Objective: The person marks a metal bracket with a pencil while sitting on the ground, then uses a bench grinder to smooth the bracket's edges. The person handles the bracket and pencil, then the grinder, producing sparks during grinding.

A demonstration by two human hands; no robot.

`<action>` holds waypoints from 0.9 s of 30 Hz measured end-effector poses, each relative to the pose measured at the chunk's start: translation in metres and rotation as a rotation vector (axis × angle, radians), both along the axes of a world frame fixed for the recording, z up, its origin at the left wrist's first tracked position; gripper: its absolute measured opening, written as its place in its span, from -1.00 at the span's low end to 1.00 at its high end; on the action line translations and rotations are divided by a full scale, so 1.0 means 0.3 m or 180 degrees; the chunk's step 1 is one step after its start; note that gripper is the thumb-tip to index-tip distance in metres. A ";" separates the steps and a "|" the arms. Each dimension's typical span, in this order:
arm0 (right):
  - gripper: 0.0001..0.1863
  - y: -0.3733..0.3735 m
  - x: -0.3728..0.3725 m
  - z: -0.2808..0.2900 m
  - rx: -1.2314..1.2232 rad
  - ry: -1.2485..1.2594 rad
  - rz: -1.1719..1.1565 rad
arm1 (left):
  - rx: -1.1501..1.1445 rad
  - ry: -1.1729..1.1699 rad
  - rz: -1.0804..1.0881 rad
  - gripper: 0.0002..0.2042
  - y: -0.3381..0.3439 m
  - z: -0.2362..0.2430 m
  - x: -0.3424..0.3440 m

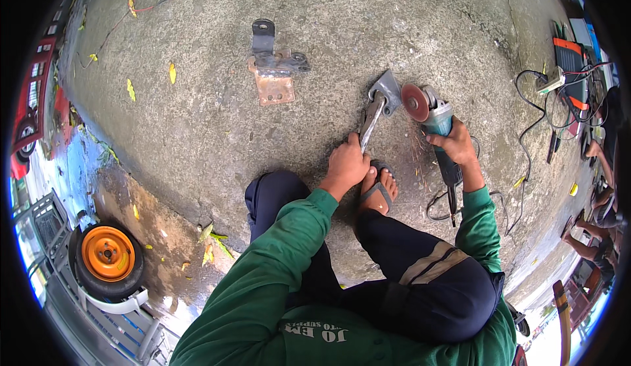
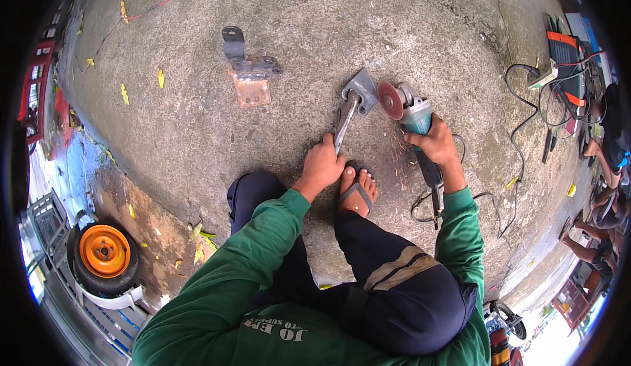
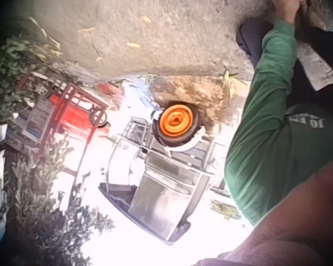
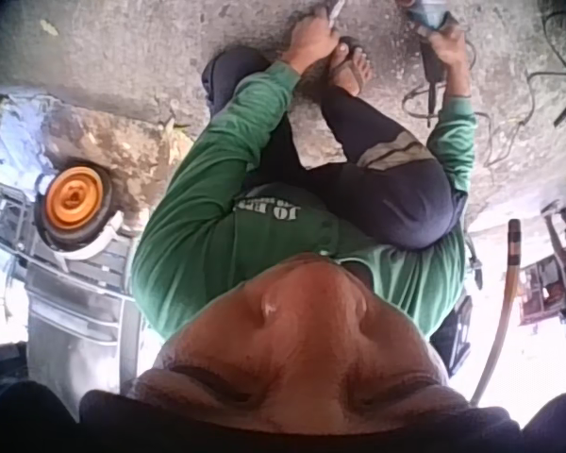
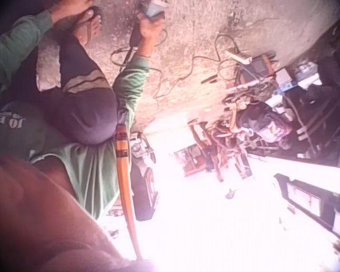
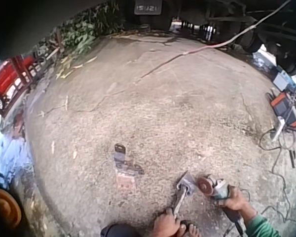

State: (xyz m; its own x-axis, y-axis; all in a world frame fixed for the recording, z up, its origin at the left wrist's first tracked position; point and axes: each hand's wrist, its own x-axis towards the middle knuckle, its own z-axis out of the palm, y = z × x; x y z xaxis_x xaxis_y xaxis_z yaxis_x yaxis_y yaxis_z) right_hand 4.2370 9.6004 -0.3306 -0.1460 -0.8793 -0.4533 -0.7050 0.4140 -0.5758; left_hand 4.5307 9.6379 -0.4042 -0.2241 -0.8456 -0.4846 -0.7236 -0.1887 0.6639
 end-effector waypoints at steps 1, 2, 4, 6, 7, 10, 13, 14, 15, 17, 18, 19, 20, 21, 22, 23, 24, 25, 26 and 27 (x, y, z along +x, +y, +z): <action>-0.34 -0.004 0.000 0.001 -0.0024 -0.0058 0.0018 | 0.0023 0.0010 0.0009 -0.56 0.000 -0.001 0.001; -0.33 -0.006 -0.001 0.002 -0.0018 -0.0006 0.0040 | 0.0045 0.0025 0.0014 -0.56 -0.001 0.001 0.001; -0.32 -0.011 -0.003 0.005 -0.0006 0.0098 0.0084 | 0.0027 0.0030 0.0021 -0.57 -0.002 0.004 -0.002; -0.32 -0.016 0.008 0.016 -0.0009 0.0046 0.0049 | 0.0009 0.0022 0.0040 -0.57 0.001 0.000 0.000; -0.31 -0.018 0.013 0.021 -0.0010 0.0020 0.0031 | -0.0001 0.0017 0.0050 -0.57 0.002 -0.003 0.000; -0.32 -0.023 0.014 0.030 -0.0059 0.0002 0.0050 | -0.0012 0.0035 0.0048 -0.57 0.003 -0.007 -0.001; -0.32 -0.032 0.010 0.030 -0.0036 0.0025 0.0128 | -0.0070 0.0029 0.0030 -0.57 0.007 -0.014 0.001; -0.33 -0.034 0.009 0.029 -0.0012 0.0055 0.0126 | -0.0099 0.0026 0.0020 -0.57 0.009 -0.016 0.001; -0.33 -0.037 0.008 0.028 0.0013 0.0084 0.0124 | -0.0108 0.0028 0.0025 -0.58 0.010 -0.018 0.001; -0.33 -0.041 -0.001 0.021 0.0019 0.0114 0.0126 | -0.0128 0.0033 0.0030 -0.58 0.011 -0.019 0.000; -0.33 -0.042 -0.007 0.015 0.0001 0.0115 0.0128 | -0.0128 0.0035 0.0021 -0.58 0.011 -0.018 -0.001; -0.33 -0.040 -0.014 0.009 -0.0017 0.0117 0.0130 | -0.0129 0.0037 0.0011 -0.59 0.010 -0.017 -0.003; -0.32 -0.043 -0.007 0.012 -0.0045 0.0120 0.0143 | -0.0128 0.0031 0.0011 -0.59 0.010 -0.017 -0.002; -0.32 -0.045 0.001 0.016 -0.0074 0.0123 0.0156 | -0.0093 0.0028 0.0012 -0.59 0.008 -0.017 0.000; -0.32 -0.048 0.007 0.019 -0.0102 0.0127 0.0167 | -0.0057 0.0025 0.0013 -0.59 0.006 -0.017 0.001; -0.32 -0.051 0.012 0.025 -0.0080 0.0106 0.0153 | -0.0021 0.0026 0.0011 -0.60 0.005 -0.017 0.001; -0.32 -0.054 0.017 0.032 -0.0059 0.0084 0.0139 | -0.0018 0.0031 0.0017 -0.60 0.005 -0.017 0.001; -0.33 -0.056 0.019 0.034 -0.0037 0.0062 0.0125 | -0.0015 0.0035 0.0024 -0.60 0.005 -0.016 0.001; -0.33 -0.057 0.017 0.034 -0.0024 0.0088 0.0127 | -0.0013 0.0042 0.0026 -0.60 0.005 -0.016 0.000; -0.33 -0.059 0.015 0.032 -0.0012 0.0113 0.0131 | -0.0018 0.0042 0.0026 -0.60 0.005 -0.016 0.000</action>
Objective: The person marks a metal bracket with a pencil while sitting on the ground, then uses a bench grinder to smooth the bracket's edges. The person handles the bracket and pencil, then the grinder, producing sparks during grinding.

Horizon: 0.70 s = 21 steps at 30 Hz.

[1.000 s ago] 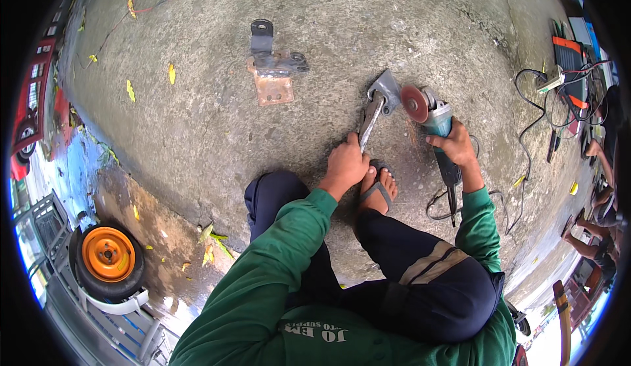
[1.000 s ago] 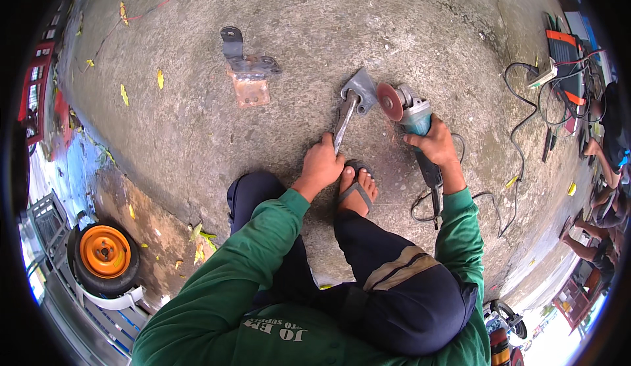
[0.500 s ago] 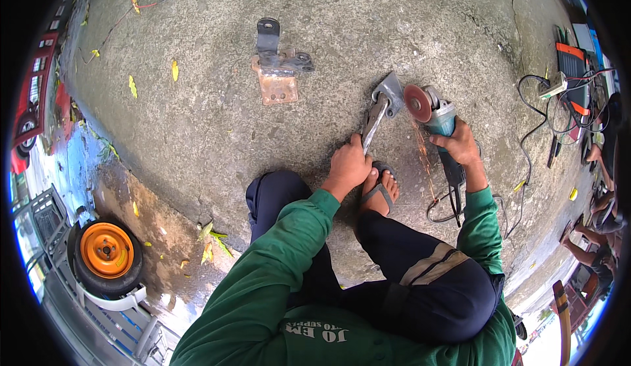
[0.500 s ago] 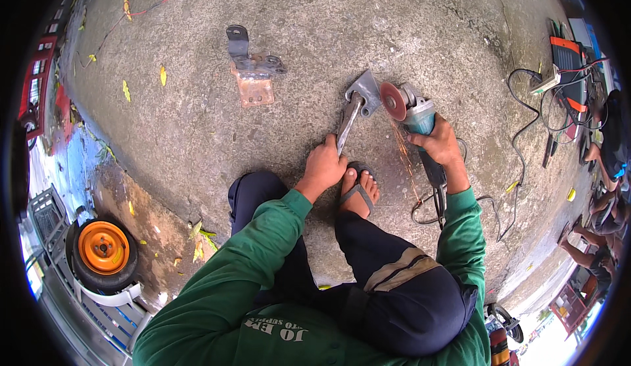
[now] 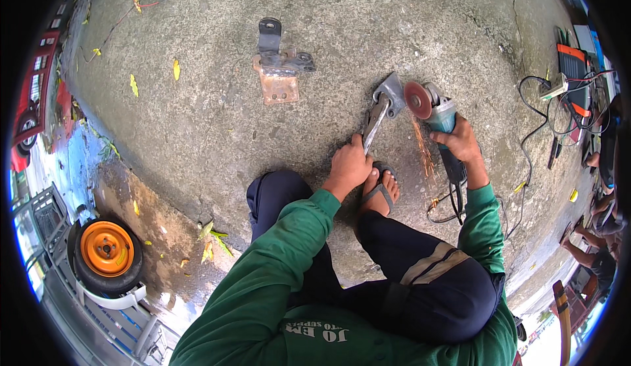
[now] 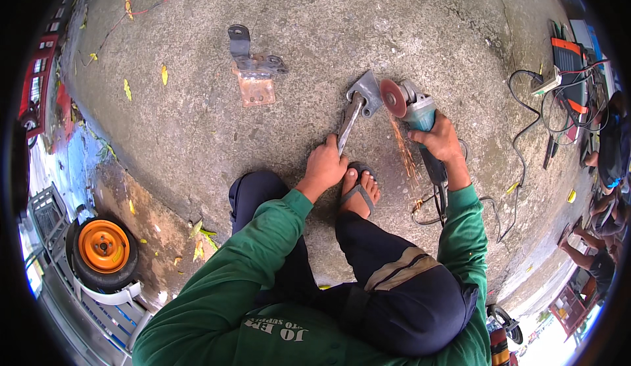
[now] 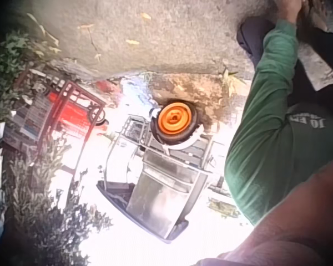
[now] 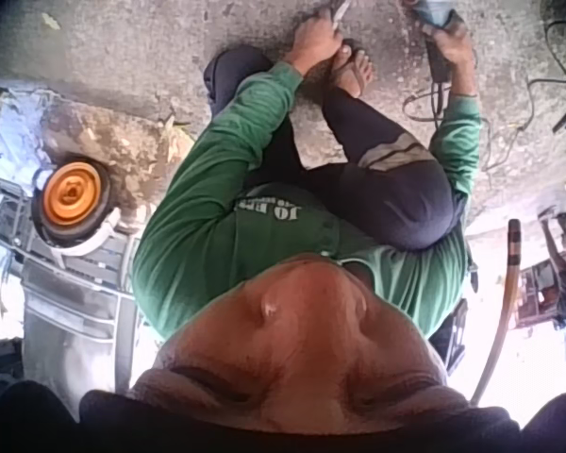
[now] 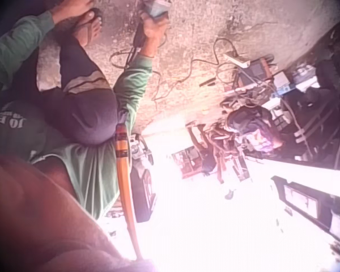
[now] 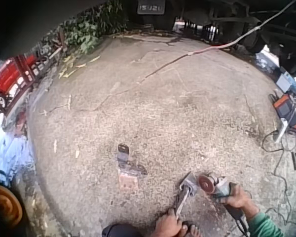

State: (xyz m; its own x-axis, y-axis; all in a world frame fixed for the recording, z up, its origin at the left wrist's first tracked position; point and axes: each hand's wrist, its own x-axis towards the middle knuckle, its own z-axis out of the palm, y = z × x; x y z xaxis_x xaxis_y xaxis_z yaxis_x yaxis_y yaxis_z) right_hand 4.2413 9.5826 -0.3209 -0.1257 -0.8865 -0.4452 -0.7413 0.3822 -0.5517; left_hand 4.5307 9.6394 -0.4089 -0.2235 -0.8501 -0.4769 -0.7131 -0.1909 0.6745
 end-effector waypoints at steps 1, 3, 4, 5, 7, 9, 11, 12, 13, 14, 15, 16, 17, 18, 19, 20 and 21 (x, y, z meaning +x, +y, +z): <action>-0.33 -0.002 -0.002 -0.001 0.0012 0.0025 0.0003 | -0.0004 0.0000 0.0000 -0.61 0.000 0.000 0.000; -0.33 -0.005 -0.003 -0.003 -0.0036 0.0009 0.0049 | -0.0015 -0.0016 -0.0001 -0.62 0.001 -0.002 0.000; -0.33 -0.006 -0.003 -0.004 -0.0060 0.0000 0.0073 | -0.0023 -0.0030 -0.0005 -0.62 0.001 -0.003 -0.001; -0.33 -0.008 -0.003 -0.005 -0.0058 -0.0045 0.0061 | -0.0032 -0.0043 -0.0010 -0.63 0.001 -0.002 -0.001; -0.32 -0.013 -0.002 -0.006 -0.0052 -0.0136 0.0038 | -0.0027 -0.0049 -0.0012 -0.63 0.001 -0.002 0.000; -0.32 -0.013 -0.013 -0.023 -0.0068 -0.0046 0.0038 | -0.0026 -0.0048 -0.0019 -0.64 -0.001 0.000 -0.002; -0.32 -0.016 -0.013 -0.027 -0.0081 -0.0019 0.0046 | -0.0025 -0.0051 -0.0017 -0.64 0.000 0.002 -0.001; -0.32 -0.020 -0.008 -0.023 -0.0086 -0.0038 0.0053 | -0.0020 -0.0050 -0.0006 -0.64 0.000 0.002 0.000; -0.32 -0.024 -0.002 -0.021 -0.0092 -0.0056 0.0061 | -0.0015 -0.0050 0.0005 -0.64 0.001 0.003 0.001; -0.32 -0.025 -0.003 -0.021 -0.0081 -0.0043 0.0062 | -0.0012 -0.0043 0.0010 -0.64 0.001 0.003 0.001; -0.32 -0.028 -0.004 -0.022 -0.0070 -0.0029 0.0063 | -0.0007 -0.0031 0.0005 -0.64 -0.001 0.004 0.001; -0.31 -0.030 -0.005 -0.023 -0.0059 -0.0015 0.0064 | -0.0002 -0.0019 0.0000 -0.64 -0.002 0.004 0.001; -0.31 -0.033 -0.003 -0.021 -0.0058 0.0008 0.0066 | 0.0004 -0.0007 -0.0004 -0.64 -0.002 0.004 0.001; -0.31 -0.036 -0.002 -0.018 -0.0058 0.0032 0.0069 | 0.0005 -0.0004 0.0003 -0.64 -0.002 0.004 0.001; -0.31 -0.038 0.000 -0.016 -0.0058 0.0056 0.0070 | 0.0007 -0.0001 0.0009 -0.64 -0.002 0.004 0.001; -0.31 -0.040 0.000 -0.017 -0.0044 0.0061 0.0065 | 0.0009 0.0001 0.0015 -0.64 -0.002 0.006 0.000; -0.31 -0.043 -0.001 -0.017 -0.0031 0.0067 0.0060 | 0.0005 0.0003 0.0014 -0.64 -0.003 0.007 0.000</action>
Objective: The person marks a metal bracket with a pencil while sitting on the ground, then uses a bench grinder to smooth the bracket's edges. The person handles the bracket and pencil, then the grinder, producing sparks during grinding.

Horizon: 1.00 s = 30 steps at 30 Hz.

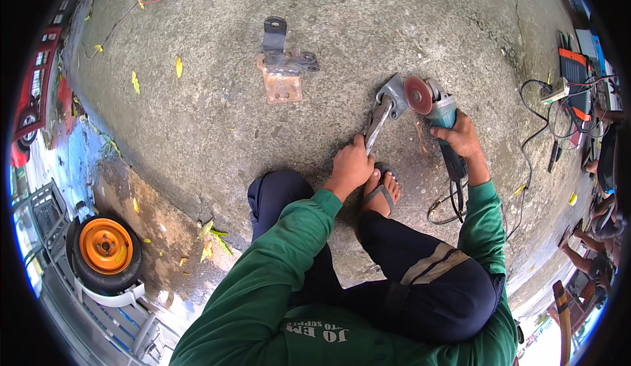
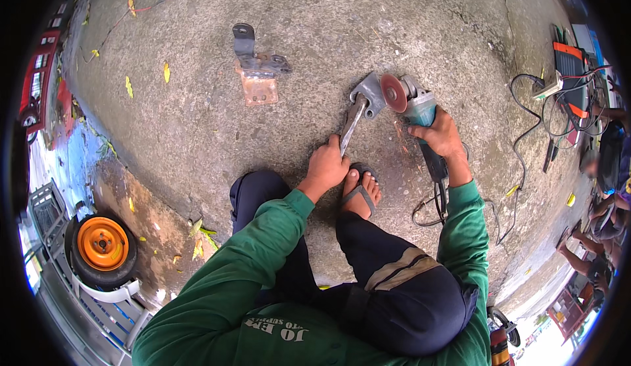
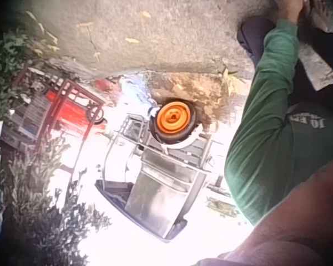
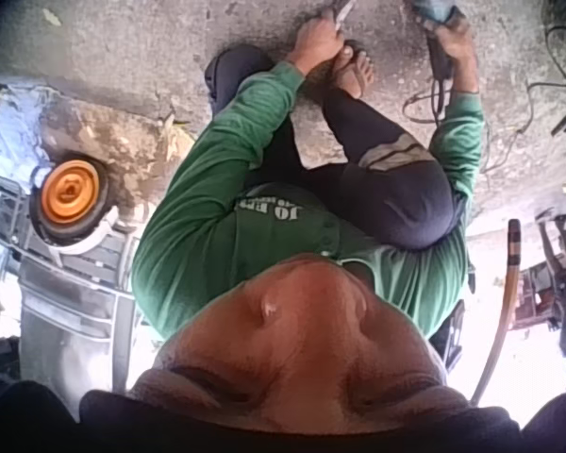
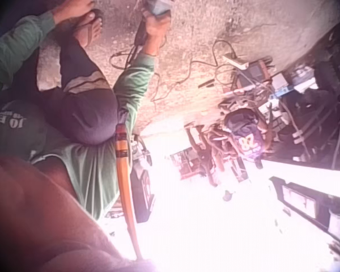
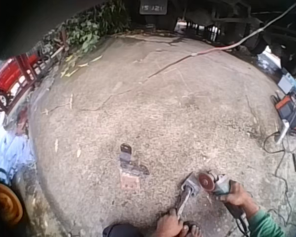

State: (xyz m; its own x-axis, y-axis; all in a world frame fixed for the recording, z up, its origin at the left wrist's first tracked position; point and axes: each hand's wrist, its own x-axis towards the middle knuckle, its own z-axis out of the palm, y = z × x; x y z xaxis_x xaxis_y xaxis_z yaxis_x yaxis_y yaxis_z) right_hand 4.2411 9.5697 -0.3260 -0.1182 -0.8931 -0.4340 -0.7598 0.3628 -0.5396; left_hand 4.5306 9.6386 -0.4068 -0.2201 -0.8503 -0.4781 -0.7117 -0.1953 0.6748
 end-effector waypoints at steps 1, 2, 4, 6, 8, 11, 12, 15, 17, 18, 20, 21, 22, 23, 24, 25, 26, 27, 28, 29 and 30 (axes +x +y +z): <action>-0.30 -0.001 -0.001 0.000 0.0013 0.0006 -0.0006 | -0.0003 0.0002 -0.0001 -0.64 0.000 0.001 0.000; -0.30 -0.005 0.009 0.008 0.0023 0.0001 0.0003 | -0.0005 -0.0002 0.0003 -0.63 0.001 0.000 0.001; -0.30 -0.012 0.027 0.024 0.0043 -0.0011 0.0021 | -0.0003 -0.0042 -0.0001 -0.63 0.002 -0.004 0.003; -0.30 -0.012 0.019 0.017 0.0008 0.0019 0.0014 | -0.0004 -0.0051 -0.0019 -0.62 0.002 -0.005 0.001; -0.30 -0.014 0.013 0.007 -0.0035 0.0010 0.0024 | 0.0001 -0.0052 -0.0030 -0.61 0.002 -0.005 0.001; -0.30 -0.021 0.004 -0.007 -0.0070 -0.0049 0.0053 | -0.0013 -0.0022 -0.0021 -0.61 0.002 -0.004 0.002; -0.30 -0.025 0.001 -0.013 -0.0052 -0.0063 0.0059 | -0.0005 -0.0033 -0.0020 -0.61 0.002 -0.004 0.002; -0.29 -0.038 0.004 -0.017 0.0005 -0.0093 0.0037 | 0.0021 -0.0054 -0.0011 -0.61 0.002 -0.005 0.001; -0.30 -0.045 0.012 -0.012 0.0027 -0.0118 0.0020 | 0.0037 -0.0045 -0.0007 -0.61 0.001 -0.006 0.002; -0.30 -0.049 0.017 -0.008 0.0029 -0.0134 0.0017 | 0.0035 -0.0041 -0.0008 -0.61 0.002 -0.007 0.002; -0.30 -0.055 0.025 -0.002 0.0014 -0.0154 0.0012 | 0.0026 -0.0038 -0.0011 -0.61 0.002 -0.006 0.003; -0.30 -0.056 0.028 0.001 -0.0003 -0.0157 0.0009 | 0.0031 -0.0036 -0.0009 -0.61 0.002 -0.005 0.003; -0.30 -0.058 0.031 0.003 -0.0021 -0.0161 0.0006 | 0.0036 -0.0034 -0.0007 -0.61 0.002 -0.003 0.004; -0.30 -0.061 0.032 0.004 -0.0004 -0.0102 -0.0009 | 0.0046 -0.0029 -0.0008 -0.61 0.000 0.000 0.004; -0.30 -0.064 0.034 0.005 0.0012 -0.0045 -0.0025 | 0.0066 -0.0023 -0.0007 -0.61 -0.002 0.003 0.004; -0.30 -0.066 0.035 0.006 0.0028 0.0012 -0.0040 | 0.0086 -0.0018 -0.0006 -0.61 -0.003 0.006 0.003; -0.29 -0.070 0.043 0.013 0.0025 -0.0001 -0.0024 | 0.0107 -0.0014 -0.0002 -0.61 -0.004 0.009 0.005; -0.29 -0.075 0.052 0.021 0.0021 -0.0015 -0.0008 | 0.0112 -0.0008 0.0004 -0.62 -0.005 0.011 0.006; -0.29 -0.079 0.059 0.026 0.0018 -0.0029 0.0009 | 0.0118 -0.0002 0.0010 -0.62 -0.006 0.014 0.008; -0.28 -0.080 0.051 0.020 0.0025 -0.0046 0.0004 | 0.0119 0.0011 0.0009 -0.62 -0.007 0.016 0.007; -0.28 -0.081 0.041 0.011 0.0032 -0.0063 0.0000 | 0.0114 0.0023 0.0009 -0.62 -0.007 0.018 0.006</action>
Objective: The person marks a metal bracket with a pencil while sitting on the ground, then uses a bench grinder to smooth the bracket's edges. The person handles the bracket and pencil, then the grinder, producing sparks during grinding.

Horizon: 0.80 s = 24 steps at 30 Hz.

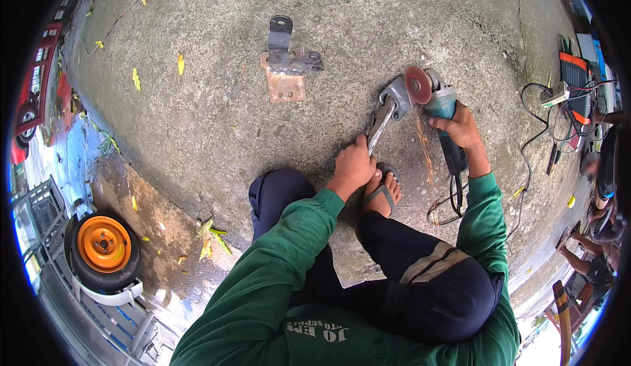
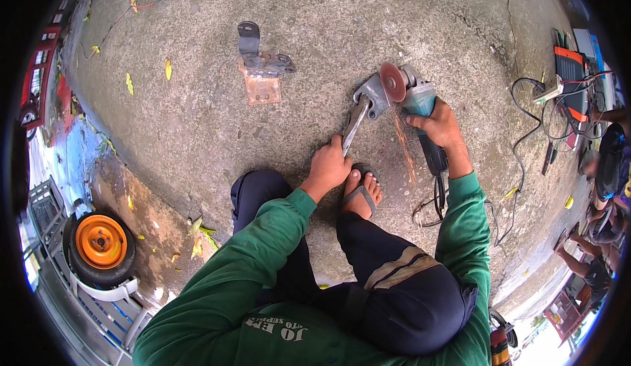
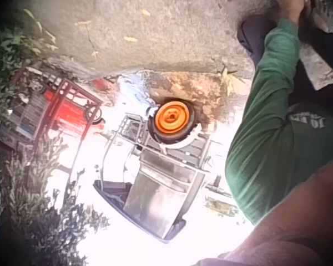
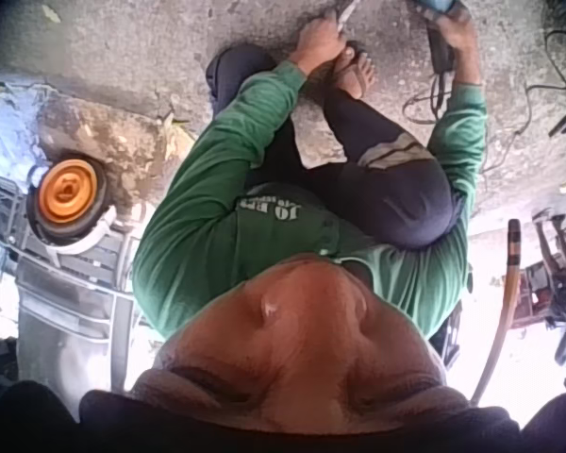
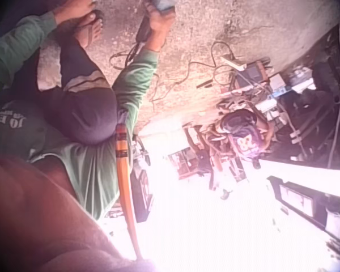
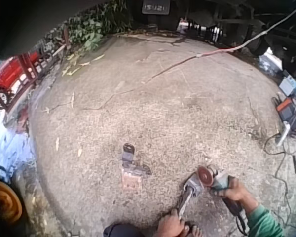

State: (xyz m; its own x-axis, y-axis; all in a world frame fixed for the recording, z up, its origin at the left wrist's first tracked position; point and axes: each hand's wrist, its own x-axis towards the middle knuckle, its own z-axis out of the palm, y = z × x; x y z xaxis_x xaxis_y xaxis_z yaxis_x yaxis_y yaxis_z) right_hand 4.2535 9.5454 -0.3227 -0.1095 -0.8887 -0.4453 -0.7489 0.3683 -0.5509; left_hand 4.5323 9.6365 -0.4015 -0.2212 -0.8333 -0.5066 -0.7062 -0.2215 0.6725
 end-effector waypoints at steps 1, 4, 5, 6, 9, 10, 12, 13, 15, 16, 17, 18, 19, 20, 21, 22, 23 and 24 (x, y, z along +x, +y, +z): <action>-0.28 -0.001 -0.009 -0.007 0.0007 -0.0017 -0.0005 | -0.0006 0.0012 0.0000 -0.63 0.000 0.002 -0.001; -0.29 -0.013 0.005 0.002 0.0000 0.0118 0.0016 | -0.0026 -0.0007 0.0012 -0.63 0.003 -0.004 0.001; -0.29 -0.017 0.011 0.007 0.0015 0.0094 0.0014 | -0.0036 -0.0017 0.0014 -0.63 0.004 -0.004 0.002; -0.29 -0.023 0.017 0.011 0.0031 0.0070 0.0013 | -0.0045 -0.0018 0.0020 -0.64 0.005 -0.005 0.003; -0.29 -0.031 0.017 0.008 -0.0004 -0.0018 0.0052 | -0.0061 -0.0017 0.0026 -0.64 0.005 -0.004 0.002; -0.29 -0.033 0.014 0.004 -0.0028 -0.0050 0.0072 | -0.0056 -0.0020 0.0025 -0.64 0.005 -0.003 0.001; -0.34 -0.039 0.007 -0.014 0.0038 0.0041 0.0030 | -0.0045 -0.0032 0.0021 -0.63 0.005 -0.007 -0.002; -0.37 -0.042 0.001 -0.021 0.0070 0.0088 0.0007 | -0.0033 -0.0041 0.0017 -0.63 0.005 -0.011 -0.003; -0.37 -0.055 0.034 0.001 0.0030 0.0074 0.0016 | -0.0027 -0.0048 0.0032 -0.61 0.008 -0.018 -0.003; -0.37 -0.061 0.045 0.010 0.0010 0.0068 0.0018 | -0.0040 -0.0036 0.0045 -0.61 0.009 -0.022 -0.003; -0.37 -0.066 0.037 0.004 -0.0023 0.0060 0.0011 | -0.0060 -0.0015 0.0045 -0.60 0.009 -0.023 -0.006; -0.37 -0.073 0.030 -0.005 -0.0057 0.0052 0.0003 | -0.0091 -0.0014 0.0046 -0.60 0.009 -0.023 -0.007; -0.36 -0.073 0.019 -0.009 -0.0091 0.0047 -0.0008 | -0.0122 -0.0011 0.0046 -0.59 0.009 -0.025 -0.007; -0.36 -0.064 0.017 -0.007 -0.0122 -0.0119 -0.0116 | -0.0143 -0.0011 0.0059 -0.59 0.009 -0.024 -0.004; -0.37 -0.050 0.016 -0.004 -0.0154 -0.0284 -0.0227 | -0.0131 -0.0024 0.0054 -0.59 0.010 -0.022 -0.005; -0.37 -0.033 0.013 0.002 -0.0188 -0.0448 -0.0339 | -0.0120 -0.0036 0.0048 -0.59 0.011 -0.021 -0.006; -0.36 -0.015 -0.002 0.004 -0.0213 -0.0402 -0.0304 | -0.0120 -0.0055 0.0042 -0.59 0.009 -0.019 -0.005; -0.36 0.007 -0.024 0.007 -0.0238 -0.0355 -0.0269 | -0.0125 -0.0050 0.0048 -0.60 0.009 -0.019 -0.005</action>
